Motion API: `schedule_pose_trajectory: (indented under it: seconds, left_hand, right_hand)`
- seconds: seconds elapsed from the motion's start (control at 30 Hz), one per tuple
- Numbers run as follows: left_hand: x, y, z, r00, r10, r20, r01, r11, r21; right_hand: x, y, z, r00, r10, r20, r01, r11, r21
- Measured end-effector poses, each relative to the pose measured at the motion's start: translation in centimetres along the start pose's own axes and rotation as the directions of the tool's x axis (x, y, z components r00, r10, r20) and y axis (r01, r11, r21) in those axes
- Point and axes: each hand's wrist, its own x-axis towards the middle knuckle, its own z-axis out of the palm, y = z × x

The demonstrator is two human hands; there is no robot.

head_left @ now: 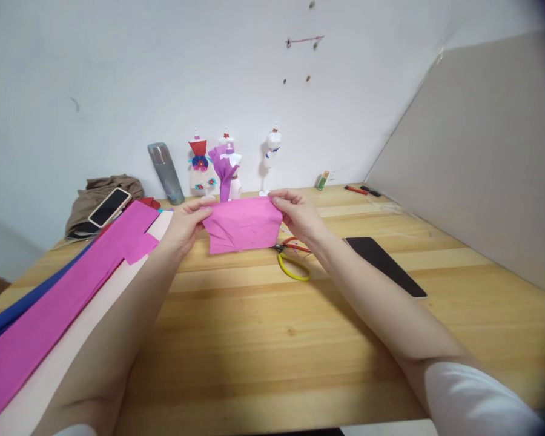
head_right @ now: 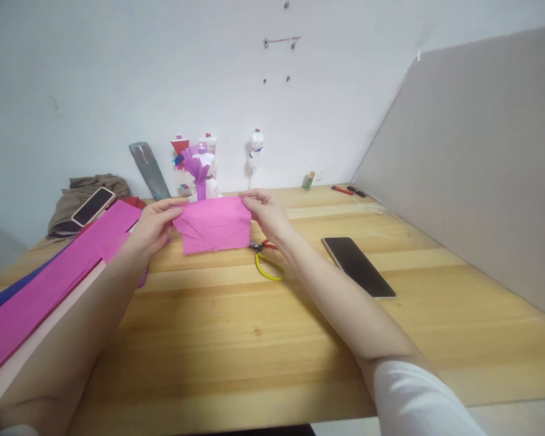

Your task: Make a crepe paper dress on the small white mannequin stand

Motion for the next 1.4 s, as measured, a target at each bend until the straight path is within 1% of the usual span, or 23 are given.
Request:
schedule_pose_trajectory:
  seconds: [0.1,0.23,0.37,0.47,0.57,0.67,0.73,0.83,0.9,0.97,1.1,1.17,1.27,1.3,1.33,1.37,1.4]
  left_hand:
    - [0.1,0.0,-0.1,0.999,0.041,0.01,-0.041,0.999,0.001]
    - [0.1,0.1,-0.3,0.998,0.06,0.034,-0.062,0.996,0.064]
    - [0.1,0.0,-0.5,0.994,0.107,0.021,-0.109,0.986,0.129]
    - [0.2,0.0,-0.5,0.994,0.105,0.014,-0.105,0.982,0.155]
    - [0.1,0.1,-0.5,0.996,0.083,0.019,-0.085,0.987,0.138]
    - [0.1,0.3,-0.5,0.995,0.099,0.021,-0.101,0.984,0.148]
    - [0.0,0.5,-0.4,0.991,0.13,0.018,-0.131,0.967,0.216]
    - [-0.2,0.8,-0.1,0.981,0.192,0.001,-0.18,0.917,0.356]
    - [-0.5,1.1,0.1,0.975,0.22,-0.014,-0.196,0.892,0.408]
    - [-0.9,1.4,0.3,0.981,0.193,-0.016,-0.17,0.899,0.404]
    - [-1.2,1.6,0.3,0.998,0.067,-0.008,-0.062,0.95,0.306]
    - [-1.0,1.6,0.4,0.999,0.047,-0.008,-0.043,0.971,0.234]
    - [-0.9,1.8,0.4,0.998,0.066,0.008,-0.066,0.985,0.158]
    - [-1.0,2.0,0.2,0.997,0.069,0.03,-0.073,0.984,0.163]
    - [-1.1,2.4,0.1,0.996,0.055,0.076,-0.068,0.98,0.188]
    - [-1.3,2.8,-0.2,0.988,0.012,0.151,-0.048,0.97,0.237]
    - [-1.6,3.3,-0.5,0.968,-0.061,0.244,-0.017,0.953,0.304]
  right_hand:
    - [0.0,0.0,-0.1,0.999,-0.004,0.037,0.003,1.0,0.026]
    - [0.0,-0.1,-0.3,0.997,-0.038,0.061,0.04,0.998,-0.038]
    - [0.0,-0.3,-0.4,0.997,-0.049,0.062,0.053,0.996,-0.072]
    - [0.0,-0.4,-0.4,0.997,-0.042,0.065,0.047,0.995,-0.09]
    - [0.0,-0.4,-0.5,0.997,-0.04,0.065,0.047,0.993,-0.107]
    - [0.0,-0.4,-0.6,0.994,-0.092,0.053,0.099,0.983,-0.153]
    - [0.0,-0.6,-0.7,0.991,-0.131,0.039,0.137,0.97,-0.199]
    - [0.0,-0.9,-0.9,0.984,-0.176,0.021,0.176,0.952,-0.251]
    - [0.0,-1.1,-0.9,0.978,-0.207,0.01,0.201,0.936,-0.288]
    - [-0.1,-1.2,-0.7,0.974,-0.225,0.001,0.213,0.919,-0.331]
    - [-0.6,-1.6,-0.2,0.975,-0.223,0.004,0.209,0.906,-0.367]
    - [-1.0,-1.9,0.1,0.981,-0.193,0.001,0.181,0.921,-0.345]
    - [-1.3,-2.1,0.3,0.991,-0.133,0.004,0.13,0.961,-0.246]
    - [-1.3,-2.2,0.3,0.992,-0.123,0.007,0.121,0.973,-0.197]
    - [-1.3,-2.2,0.3,0.993,-0.117,0.011,0.117,0.982,-0.148]
    - [-1.2,-2.2,0.2,0.993,-0.114,0.019,0.115,0.988,-0.102]
    - [-1.1,-2.2,0.1,0.993,-0.111,0.032,0.112,0.992,-0.059]
